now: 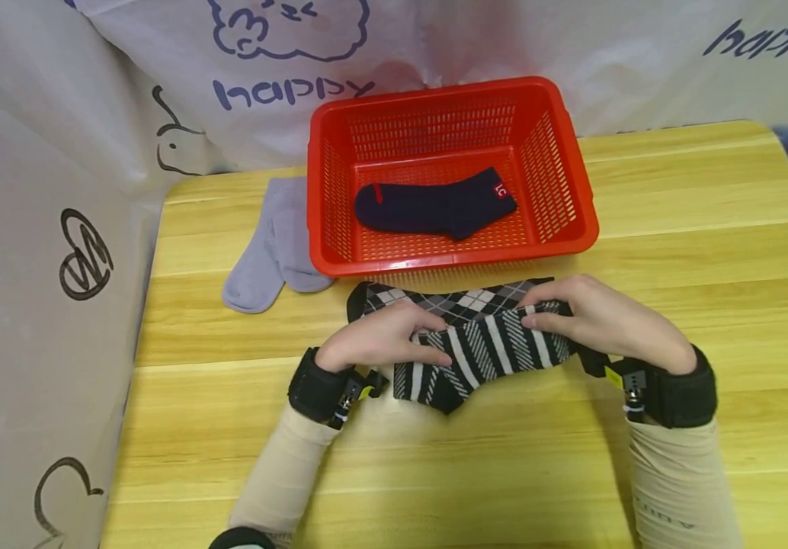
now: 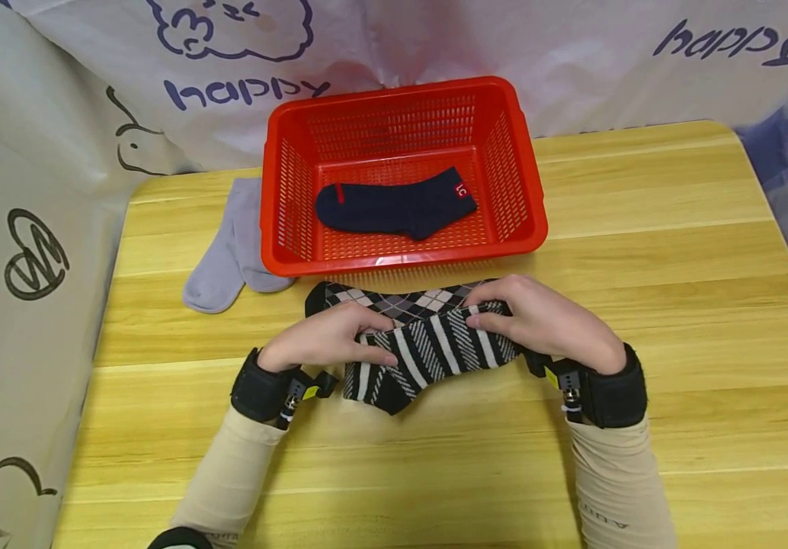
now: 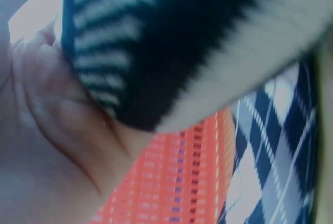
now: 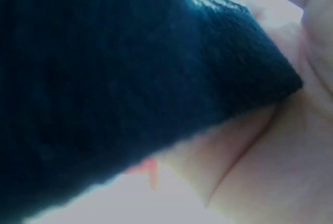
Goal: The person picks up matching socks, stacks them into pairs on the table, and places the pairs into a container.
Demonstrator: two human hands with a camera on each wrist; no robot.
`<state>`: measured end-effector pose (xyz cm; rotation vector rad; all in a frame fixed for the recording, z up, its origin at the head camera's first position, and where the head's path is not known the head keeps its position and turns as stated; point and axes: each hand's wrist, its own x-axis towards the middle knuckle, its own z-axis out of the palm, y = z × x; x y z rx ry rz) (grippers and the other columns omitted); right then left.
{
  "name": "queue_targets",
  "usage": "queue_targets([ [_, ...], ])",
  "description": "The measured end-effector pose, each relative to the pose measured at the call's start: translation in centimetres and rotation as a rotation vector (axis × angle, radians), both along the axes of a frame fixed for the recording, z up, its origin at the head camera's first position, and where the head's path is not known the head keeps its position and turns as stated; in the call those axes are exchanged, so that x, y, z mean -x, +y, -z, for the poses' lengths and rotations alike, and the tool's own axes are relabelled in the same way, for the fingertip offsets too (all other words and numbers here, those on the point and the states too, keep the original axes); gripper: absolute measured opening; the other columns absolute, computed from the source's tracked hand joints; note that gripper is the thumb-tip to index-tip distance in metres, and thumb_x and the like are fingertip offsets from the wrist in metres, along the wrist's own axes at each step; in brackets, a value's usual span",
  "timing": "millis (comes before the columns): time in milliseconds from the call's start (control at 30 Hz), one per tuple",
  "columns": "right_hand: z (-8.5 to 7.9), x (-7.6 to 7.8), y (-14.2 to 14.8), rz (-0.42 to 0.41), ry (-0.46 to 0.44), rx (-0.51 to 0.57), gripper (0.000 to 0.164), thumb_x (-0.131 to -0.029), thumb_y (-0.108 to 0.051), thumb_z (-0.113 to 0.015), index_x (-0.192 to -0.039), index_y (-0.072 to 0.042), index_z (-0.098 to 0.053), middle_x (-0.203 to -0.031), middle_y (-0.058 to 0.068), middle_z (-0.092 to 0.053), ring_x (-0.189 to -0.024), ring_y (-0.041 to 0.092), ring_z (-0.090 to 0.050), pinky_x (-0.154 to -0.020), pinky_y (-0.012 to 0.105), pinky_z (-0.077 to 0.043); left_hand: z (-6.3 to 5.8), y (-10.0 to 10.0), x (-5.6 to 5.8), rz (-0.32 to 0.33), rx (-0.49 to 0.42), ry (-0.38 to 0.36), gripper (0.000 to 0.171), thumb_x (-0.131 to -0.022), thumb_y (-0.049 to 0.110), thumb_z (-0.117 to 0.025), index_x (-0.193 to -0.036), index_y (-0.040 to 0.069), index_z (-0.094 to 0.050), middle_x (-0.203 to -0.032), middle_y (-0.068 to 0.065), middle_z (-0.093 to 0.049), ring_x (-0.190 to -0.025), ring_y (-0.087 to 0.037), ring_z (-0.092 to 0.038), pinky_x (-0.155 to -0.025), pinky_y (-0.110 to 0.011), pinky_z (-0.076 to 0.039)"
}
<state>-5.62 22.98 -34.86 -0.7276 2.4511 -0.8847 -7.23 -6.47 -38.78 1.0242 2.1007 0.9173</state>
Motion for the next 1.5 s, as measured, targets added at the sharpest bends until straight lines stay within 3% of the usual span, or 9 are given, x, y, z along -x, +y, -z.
queue_targets([
  [233, 0.4, 0.4, 0.2, 0.006, -0.003, -0.033, 0.012, -0.092, -0.014, -0.067, -0.103, -0.015, -0.072, -0.091, -0.006, -0.069, -0.078, 0.004, -0.058, -0.075, 0.024, -0.051, -0.3, -1.3, 0.5, -0.034, 0.087, 0.083, 0.023, -0.09, 0.035, -0.071, -0.08, 0.016, -0.063, -0.069, 0.01, -0.038, -0.069, -0.009, -0.037, -0.073, -0.024, -0.031],
  [467, 1.3, 1.1, 0.4, 0.019, -0.024, -0.045, 0.007, -0.093, -0.015, -0.067, -0.099, -0.015, -0.07, -0.082, -0.006, -0.061, -0.072, 0.006, -0.052, -0.068, 0.022, -0.045, -0.4, -2.6, 1.0, -0.075, 0.109, 0.121, 0.017, -0.089, 0.03, -0.072, -0.096, 0.014, -0.072, -0.09, 0.004, -0.065, -0.084, -0.011, -0.056, -0.082, -0.027, -0.046],
  [600, 1.9, 1.5, 0.1, 0.003, -0.041, -0.041, 0.004, -0.093, -0.013, -0.066, -0.095, -0.014, -0.07, -0.076, -0.006, -0.054, -0.069, 0.008, -0.05, -0.065, 0.023, -0.041, 0.2, -3.5, 1.5, -0.089, 0.112, 0.136, 0.014, -0.089, 0.026, -0.073, -0.093, 0.013, -0.071, -0.087, 0.003, -0.065, -0.079, -0.009, -0.056, -0.079, -0.026, -0.046],
  [800, 3.0, 1.9, -0.1, -0.004, -0.069, -0.069, 0.005, -0.095, -0.014, -0.063, -0.093, -0.014, -0.068, -0.074, -0.007, -0.05, -0.068, 0.008, -0.046, -0.066, 0.025, -0.039, 1.4, -4.5, 2.4, -0.119, 0.118, 0.073, 0.013, -0.089, 0.025, -0.072, -0.092, 0.012, -0.071, -0.079, 0.004, -0.061, -0.071, -0.008, -0.052, -0.074, -0.023, -0.044],
  [967, 3.8, 2.3, -0.2, -0.017, -0.099, -0.089, 0.008, -0.097, -0.016, -0.061, -0.09, -0.013, -0.064, -0.072, -0.006, -0.044, -0.066, 0.009, -0.043, -0.066, 0.027, -0.036, 2.1, -5.0, 2.9, -0.143, 0.133, 0.083, 0.015, -0.088, 0.025, -0.073, -0.095, 0.012, -0.072, -0.084, 0.003, -0.066, -0.076, -0.008, -0.055, -0.075, -0.024, -0.045],
  [1133, 4.3, 2.7, -0.1, 0.023, -0.125, -0.103, 0.01, -0.097, -0.015, -0.059, -0.089, -0.01, -0.064, -0.074, -0.004, -0.046, -0.07, 0.012, -0.045, -0.068, 0.03, -0.037, 2.2, -5.1, 3.1, -0.161, 0.158, 0.079, 0.015, -0.088, 0.026, -0.073, -0.092, 0.013, -0.07, -0.083, 0.003, -0.064, -0.075, -0.01, -0.053, -0.074, -0.025, -0.043],
  [1500, 4.6, 2.8, 0.3, 0.046, -0.174, -0.159, 0.013, -0.093, -0.012, -0.062, -0.08, -0.009, -0.06, -0.072, -0.002, -0.049, -0.069, 0.013, -0.046, -0.067, 0.029, -0.037, 2.4, -4.5, 2.7, -0.101, 0.165, -0.014, 0.014, -0.091, 0.025, -0.07, -0.097, 0.012, -0.07, -0.081, 0.006, -0.06, -0.076, -0.008, -0.053, -0.077, -0.024, -0.045],
])
